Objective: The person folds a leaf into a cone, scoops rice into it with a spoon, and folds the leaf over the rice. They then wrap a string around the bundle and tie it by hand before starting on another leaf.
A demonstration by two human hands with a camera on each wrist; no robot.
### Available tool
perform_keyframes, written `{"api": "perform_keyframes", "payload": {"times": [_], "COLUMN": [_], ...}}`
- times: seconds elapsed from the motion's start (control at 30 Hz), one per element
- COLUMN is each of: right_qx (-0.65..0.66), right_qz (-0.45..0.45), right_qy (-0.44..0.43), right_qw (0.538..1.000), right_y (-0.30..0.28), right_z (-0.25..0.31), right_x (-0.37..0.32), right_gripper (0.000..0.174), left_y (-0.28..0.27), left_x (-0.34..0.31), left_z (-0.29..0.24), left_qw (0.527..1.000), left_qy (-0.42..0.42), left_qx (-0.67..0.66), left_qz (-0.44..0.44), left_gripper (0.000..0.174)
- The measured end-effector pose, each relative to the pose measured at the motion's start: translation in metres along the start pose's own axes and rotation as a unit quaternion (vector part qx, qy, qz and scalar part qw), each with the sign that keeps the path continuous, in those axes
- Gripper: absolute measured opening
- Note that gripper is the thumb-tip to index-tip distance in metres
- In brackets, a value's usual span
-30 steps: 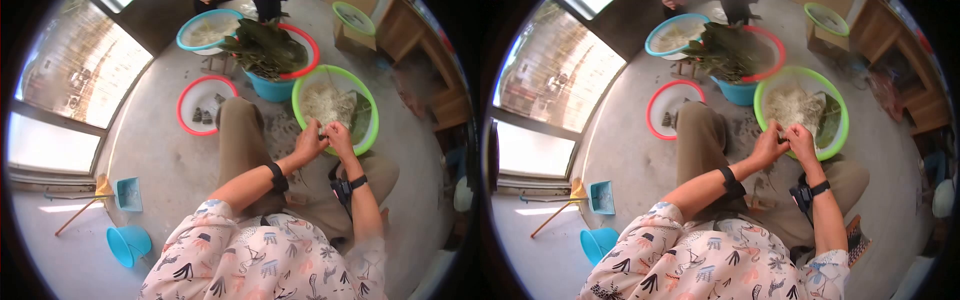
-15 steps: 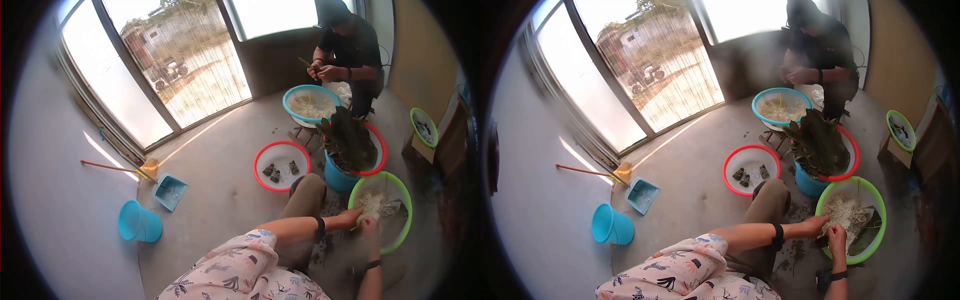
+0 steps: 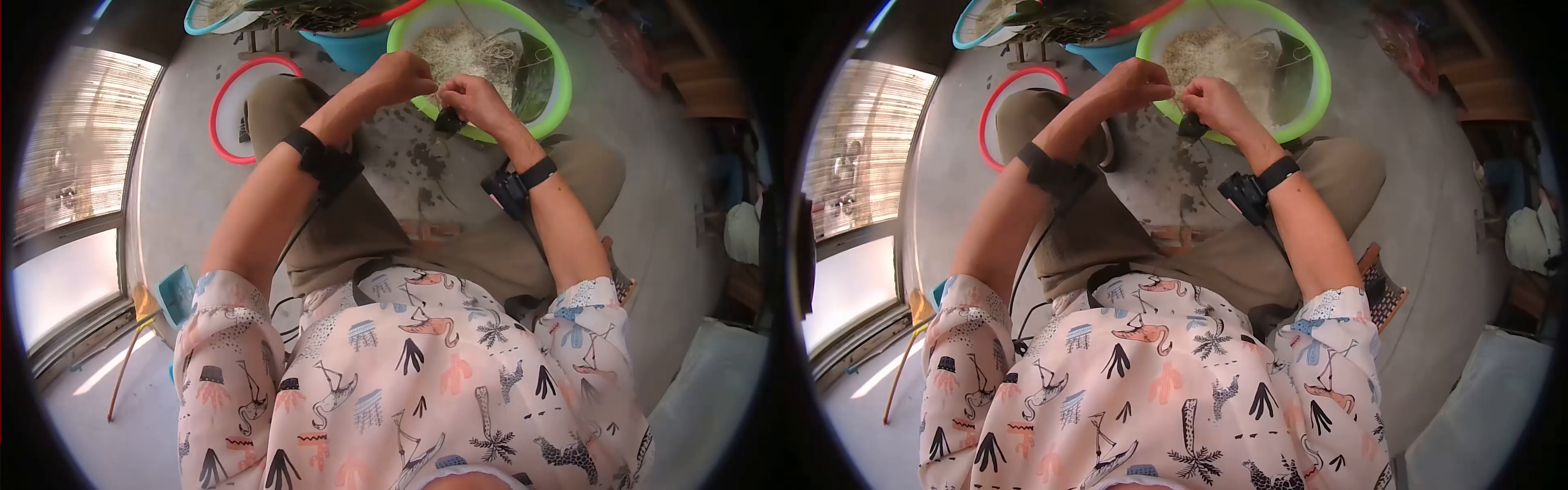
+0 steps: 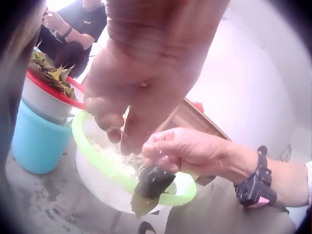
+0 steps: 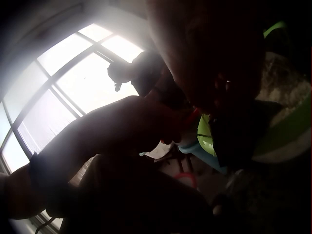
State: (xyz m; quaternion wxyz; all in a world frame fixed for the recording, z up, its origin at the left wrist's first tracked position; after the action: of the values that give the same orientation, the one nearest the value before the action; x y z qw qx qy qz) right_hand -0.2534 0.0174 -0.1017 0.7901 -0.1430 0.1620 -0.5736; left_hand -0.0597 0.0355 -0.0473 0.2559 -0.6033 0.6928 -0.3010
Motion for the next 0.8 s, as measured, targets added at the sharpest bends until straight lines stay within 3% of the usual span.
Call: {"api": "perform_keyframes", "payload": {"times": [0.13, 0.23, 0.3, 0.4, 0.63, 0.8], "right_qx": [0.04, 0.063, 0.082, 0.11, 0.198, 0.207], "right_qz": [0.027, 0.032, 0.023, 0.031, 0.036, 0.031], "right_qy": [-0.015, -0.011, 0.0, 0.011, 0.057, 0.051], "right_qw": [0.999, 0.997, 0.996, 0.993, 0.978, 0.977], "right_y": [-0.005, -0.004, -0.005, -0.008, -0.014, -0.013], "right_z": [0.009, 0.008, 0.005, 0.005, 0.009, 0.003], "right_x": [-0.008, -0.009, -0.008, -0.009, -0.015, -0.016], "right_gripper": [0.015, 0.014, 0.015, 0.015, 0.017, 0.017], "left_y": [0.013, 0.014, 0.023, 0.036, 0.062, 0.07], "left_x": [0.007, 0.003, -0.004, -0.016, -0.025, -0.025], "left_z": [0.001, -0.007, -0.004, 0.008, 0.017, 0.014], "left_qw": [0.998, 0.992, 0.955, 0.933, 0.935, 0.952], "left_qy": [-0.019, -0.089, -0.155, -0.165, -0.129, -0.114], "left_qx": [-0.049, -0.082, -0.252, -0.318, -0.329, -0.259], "left_qz": [-0.032, 0.025, -0.007, 0.026, -0.022, -0.119], "left_gripper": [0.025, 0.028, 0.032, 0.034, 0.026, 0.015]}}
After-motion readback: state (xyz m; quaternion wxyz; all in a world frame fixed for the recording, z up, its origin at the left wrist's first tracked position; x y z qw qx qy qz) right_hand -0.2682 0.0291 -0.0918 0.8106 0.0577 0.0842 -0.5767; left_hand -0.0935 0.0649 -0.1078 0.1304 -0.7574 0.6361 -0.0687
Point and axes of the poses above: each hand's wrist, its own x-axis towards the middle knuckle, its own y-axis out of the palm, z = x × y, the point moved 1 cm from there along x, towards the middle knuckle, and after that the axes turned 13 degrees about -z, right-handed, at the moved point
